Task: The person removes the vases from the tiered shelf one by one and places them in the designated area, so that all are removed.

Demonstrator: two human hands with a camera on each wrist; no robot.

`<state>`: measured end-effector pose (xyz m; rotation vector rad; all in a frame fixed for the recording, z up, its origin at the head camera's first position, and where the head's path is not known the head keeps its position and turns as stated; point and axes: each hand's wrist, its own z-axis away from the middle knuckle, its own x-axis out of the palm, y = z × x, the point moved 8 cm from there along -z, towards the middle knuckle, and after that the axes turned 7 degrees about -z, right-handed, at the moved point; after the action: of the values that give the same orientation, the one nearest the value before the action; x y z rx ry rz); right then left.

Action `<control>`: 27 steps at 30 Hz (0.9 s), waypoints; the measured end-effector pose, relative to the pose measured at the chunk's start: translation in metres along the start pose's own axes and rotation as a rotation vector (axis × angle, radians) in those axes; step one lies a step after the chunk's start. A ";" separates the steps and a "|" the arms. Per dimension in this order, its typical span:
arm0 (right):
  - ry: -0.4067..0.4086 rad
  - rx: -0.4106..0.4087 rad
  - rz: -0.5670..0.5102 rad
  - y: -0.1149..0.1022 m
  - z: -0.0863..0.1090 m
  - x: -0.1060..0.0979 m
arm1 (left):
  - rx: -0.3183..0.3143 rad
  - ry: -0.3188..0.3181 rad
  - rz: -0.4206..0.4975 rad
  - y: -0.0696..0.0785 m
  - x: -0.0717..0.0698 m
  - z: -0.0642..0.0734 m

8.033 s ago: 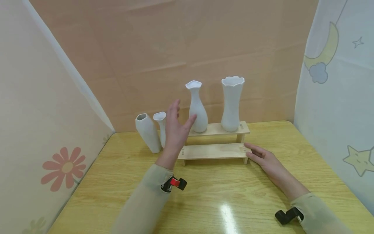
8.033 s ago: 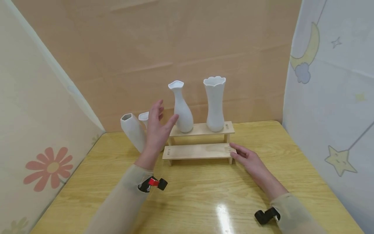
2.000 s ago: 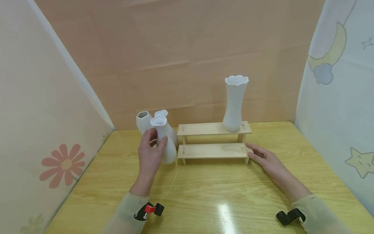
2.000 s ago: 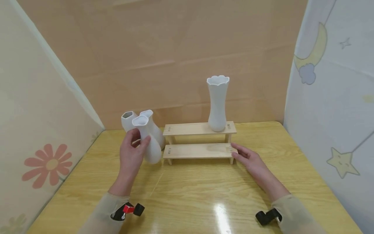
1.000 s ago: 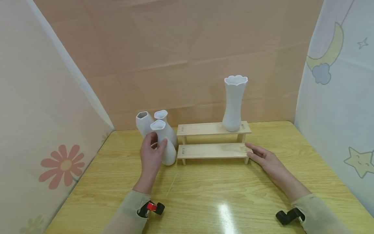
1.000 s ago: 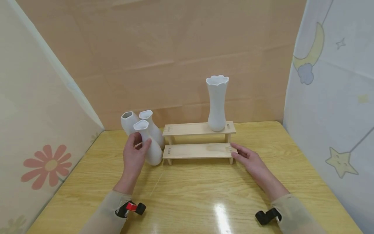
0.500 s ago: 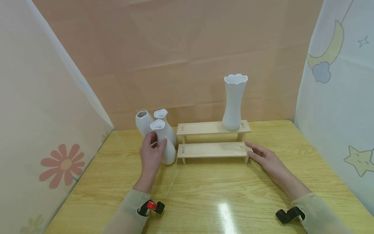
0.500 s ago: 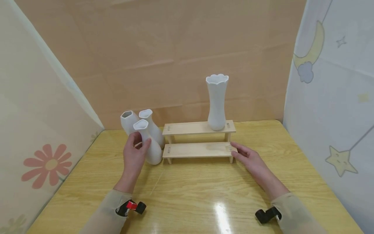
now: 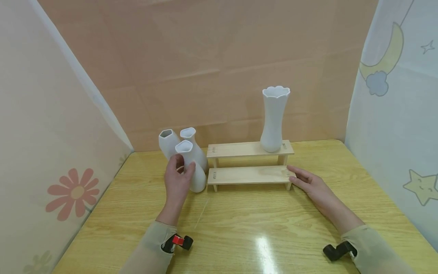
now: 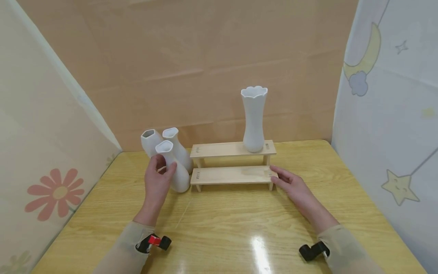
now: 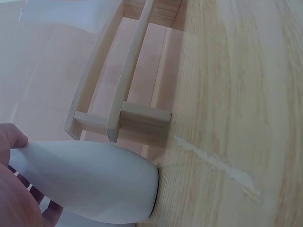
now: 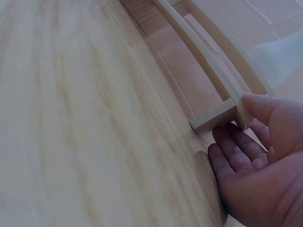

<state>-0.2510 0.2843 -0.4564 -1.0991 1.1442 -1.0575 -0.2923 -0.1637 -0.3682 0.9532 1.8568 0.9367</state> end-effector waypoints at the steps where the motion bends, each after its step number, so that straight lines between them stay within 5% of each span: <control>1: -0.001 -0.001 0.001 0.000 0.000 0.000 | 0.001 -0.001 0.000 0.000 0.000 0.000; 27: 0.001 0.004 0.022 0.000 0.001 -0.001 | -0.013 0.026 0.025 -0.003 -0.001 0.002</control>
<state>-0.2497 0.2857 -0.4558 -1.0801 1.1521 -1.0429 -0.2912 -0.1650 -0.3712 0.9624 1.8627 0.9793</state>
